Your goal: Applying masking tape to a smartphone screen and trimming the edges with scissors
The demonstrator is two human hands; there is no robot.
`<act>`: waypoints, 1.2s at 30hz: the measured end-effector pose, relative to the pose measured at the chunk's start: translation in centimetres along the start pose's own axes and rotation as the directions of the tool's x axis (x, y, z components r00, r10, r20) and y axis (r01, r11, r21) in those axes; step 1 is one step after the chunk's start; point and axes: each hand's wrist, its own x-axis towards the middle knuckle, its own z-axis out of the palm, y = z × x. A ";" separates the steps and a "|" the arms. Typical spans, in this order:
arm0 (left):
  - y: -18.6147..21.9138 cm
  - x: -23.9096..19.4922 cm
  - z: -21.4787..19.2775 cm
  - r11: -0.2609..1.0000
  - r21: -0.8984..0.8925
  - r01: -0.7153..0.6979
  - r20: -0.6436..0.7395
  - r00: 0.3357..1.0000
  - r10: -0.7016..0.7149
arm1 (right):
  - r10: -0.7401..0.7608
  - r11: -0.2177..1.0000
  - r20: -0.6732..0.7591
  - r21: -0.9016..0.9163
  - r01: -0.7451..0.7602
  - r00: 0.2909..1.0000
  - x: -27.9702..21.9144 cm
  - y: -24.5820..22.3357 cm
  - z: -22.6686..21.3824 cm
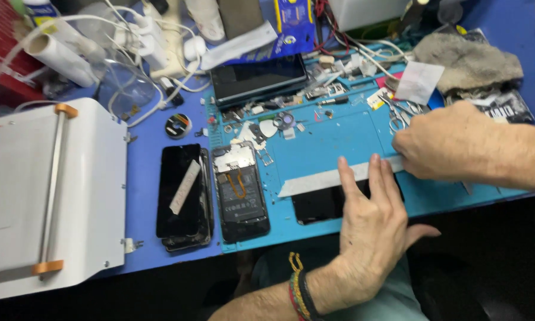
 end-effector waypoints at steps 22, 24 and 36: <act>-3.5 6.4 5.4 0.610 -0.782 0.125 0.045 0.989 -0.144 | 0.073 0.995 -0.277 -0.044 -0.089 0.958 -1.7 -0.5 2.3; -3.4 6.3 5.4 0.586 -0.799 0.133 0.047 0.986 -0.160 | 0.067 0.993 -0.310 -0.070 -0.093 0.948 -2.0 -1.0 2.6; -1.8 5.6 5.8 0.648 -0.755 0.097 -0.106 0.958 -0.267 | -0.156 0.933 -0.727 -0.331 -0.142 0.669 -3.5 -2.5 8.7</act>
